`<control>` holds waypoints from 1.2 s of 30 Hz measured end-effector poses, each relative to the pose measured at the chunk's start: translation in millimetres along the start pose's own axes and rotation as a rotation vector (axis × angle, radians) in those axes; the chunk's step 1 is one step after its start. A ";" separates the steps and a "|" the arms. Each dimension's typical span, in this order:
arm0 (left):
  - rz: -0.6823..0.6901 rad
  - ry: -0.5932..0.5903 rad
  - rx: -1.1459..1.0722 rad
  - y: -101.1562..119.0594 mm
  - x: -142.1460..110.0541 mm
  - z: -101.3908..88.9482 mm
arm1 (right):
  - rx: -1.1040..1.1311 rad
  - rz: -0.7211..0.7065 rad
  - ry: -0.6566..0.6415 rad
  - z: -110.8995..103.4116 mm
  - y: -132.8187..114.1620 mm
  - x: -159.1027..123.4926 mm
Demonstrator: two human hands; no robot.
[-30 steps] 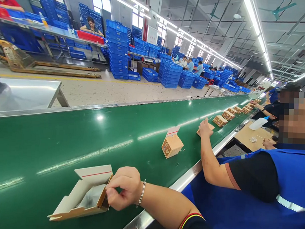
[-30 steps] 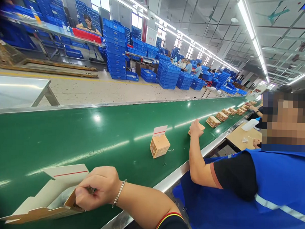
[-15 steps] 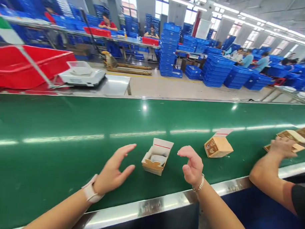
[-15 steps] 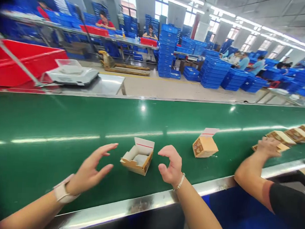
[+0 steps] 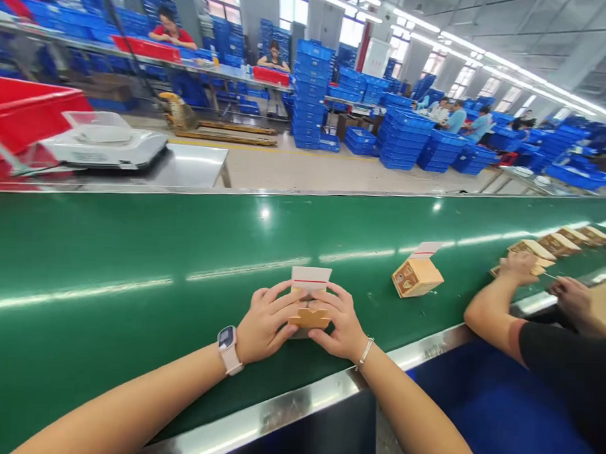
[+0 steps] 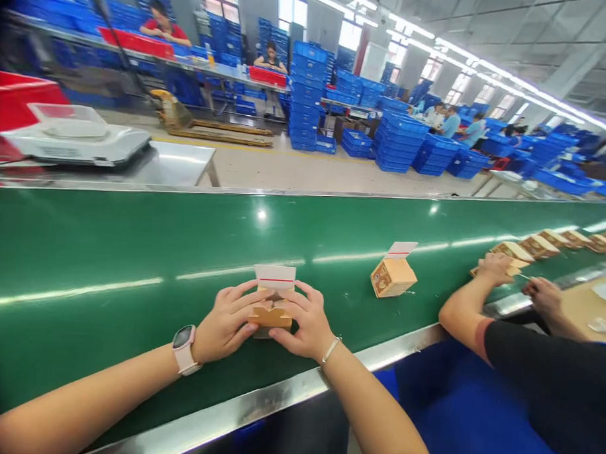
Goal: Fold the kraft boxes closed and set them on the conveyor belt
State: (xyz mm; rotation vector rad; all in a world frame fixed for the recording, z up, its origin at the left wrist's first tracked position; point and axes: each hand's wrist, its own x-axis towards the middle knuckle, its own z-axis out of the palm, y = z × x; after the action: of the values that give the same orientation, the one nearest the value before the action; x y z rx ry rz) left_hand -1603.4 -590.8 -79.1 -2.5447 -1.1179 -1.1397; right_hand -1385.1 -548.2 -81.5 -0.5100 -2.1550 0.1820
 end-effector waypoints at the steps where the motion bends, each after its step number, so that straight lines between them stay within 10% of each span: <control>1: 0.006 -0.012 0.000 1.6 4.5 -1.8 | 0.036 0.021 0.008 1.1 -4.0 2.7; 6: -0.089 0.001 -0.183 10.3 14.6 2.2 | 0.297 0.454 0.196 18.7 -29.9 15.1; 11: -0.632 0.298 -0.440 19.4 15.3 17.7 | 0.642 0.954 0.506 32.3 -44.2 19.1; 17: -1.134 -0.226 -1.102 28.6 43.6 8.5 | 1.037 1.288 0.400 5.3 -40.1 30.7; 24: -1.311 -0.143 -1.239 49.4 60.2 16.6 | 1.011 1.353 0.390 -5.1 -32.4 25.7; 32: -1.178 -0.159 -1.212 50.6 70.1 45.8 | 0.898 1.269 0.303 -21.1 -13.1 13.3; 36: -1.064 0.008 -1.067 30.5 64.4 27.5 | 0.652 1.108 0.434 -38.6 -11.4 16.4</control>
State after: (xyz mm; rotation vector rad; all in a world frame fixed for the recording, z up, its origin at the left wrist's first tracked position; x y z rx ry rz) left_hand -1538.3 -564.6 -48.9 -2.3885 -2.5231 -2.5067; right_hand -1366.0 -553.7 -42.8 -1.1542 -1.0913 1.1993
